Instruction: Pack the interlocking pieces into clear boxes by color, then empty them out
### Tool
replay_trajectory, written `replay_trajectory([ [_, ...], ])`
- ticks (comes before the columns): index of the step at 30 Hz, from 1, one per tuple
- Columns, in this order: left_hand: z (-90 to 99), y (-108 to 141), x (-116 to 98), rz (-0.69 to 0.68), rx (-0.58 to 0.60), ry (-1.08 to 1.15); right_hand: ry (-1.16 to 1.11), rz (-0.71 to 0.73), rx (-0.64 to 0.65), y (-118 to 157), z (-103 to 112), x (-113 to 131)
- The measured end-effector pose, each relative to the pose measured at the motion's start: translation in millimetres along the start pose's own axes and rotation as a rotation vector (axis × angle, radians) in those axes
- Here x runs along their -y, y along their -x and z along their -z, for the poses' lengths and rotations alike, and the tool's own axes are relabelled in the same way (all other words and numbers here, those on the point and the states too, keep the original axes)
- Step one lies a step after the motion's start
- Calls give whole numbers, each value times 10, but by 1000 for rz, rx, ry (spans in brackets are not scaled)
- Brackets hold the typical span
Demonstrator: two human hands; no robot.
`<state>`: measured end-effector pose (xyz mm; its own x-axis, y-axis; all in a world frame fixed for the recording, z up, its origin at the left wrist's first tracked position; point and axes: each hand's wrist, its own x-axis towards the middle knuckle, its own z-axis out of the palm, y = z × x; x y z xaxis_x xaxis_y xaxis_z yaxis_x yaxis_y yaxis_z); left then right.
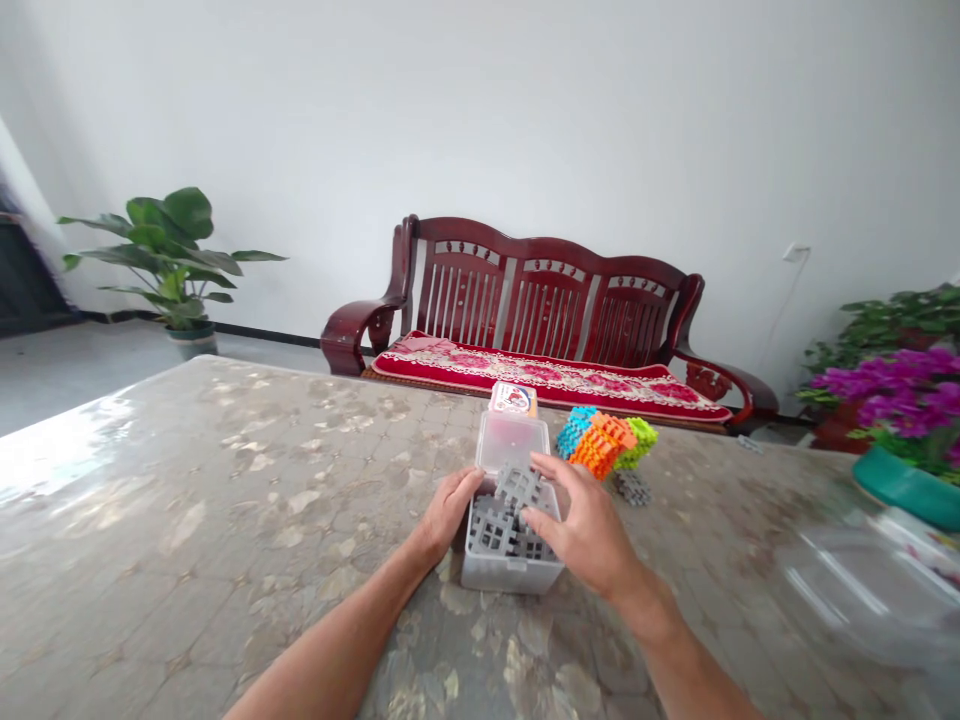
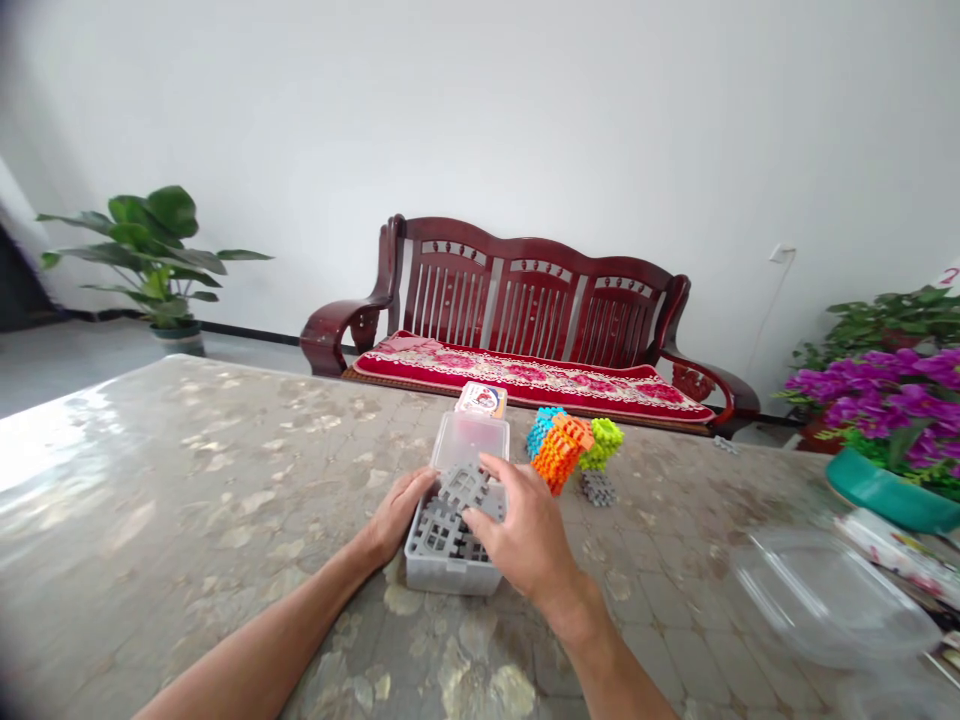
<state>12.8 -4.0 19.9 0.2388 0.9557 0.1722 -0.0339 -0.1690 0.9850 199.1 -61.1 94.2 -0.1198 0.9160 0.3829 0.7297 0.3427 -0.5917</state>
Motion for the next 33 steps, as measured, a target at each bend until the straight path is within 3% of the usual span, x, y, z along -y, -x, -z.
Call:
replay_trajectory([
  [6, 1, 5, 6, -20, -22, -16, 55, 35, 64, -4, -145, 1],
  [12, -19, 16, -34, 14, -34, 21, 108, 20, 18, -9, -98, -54],
  [23, 3, -2, -25, -40, -30, -10, 93, 60, 123, 43, -205, 47],
  [29, 2, 1, 22, 15, -12, 14, 116, 35, 28, -26, 61, -56],
  [33, -1, 16, -27, 24, -2, -5, 161, 39, 49, -60, 222, -142],
])
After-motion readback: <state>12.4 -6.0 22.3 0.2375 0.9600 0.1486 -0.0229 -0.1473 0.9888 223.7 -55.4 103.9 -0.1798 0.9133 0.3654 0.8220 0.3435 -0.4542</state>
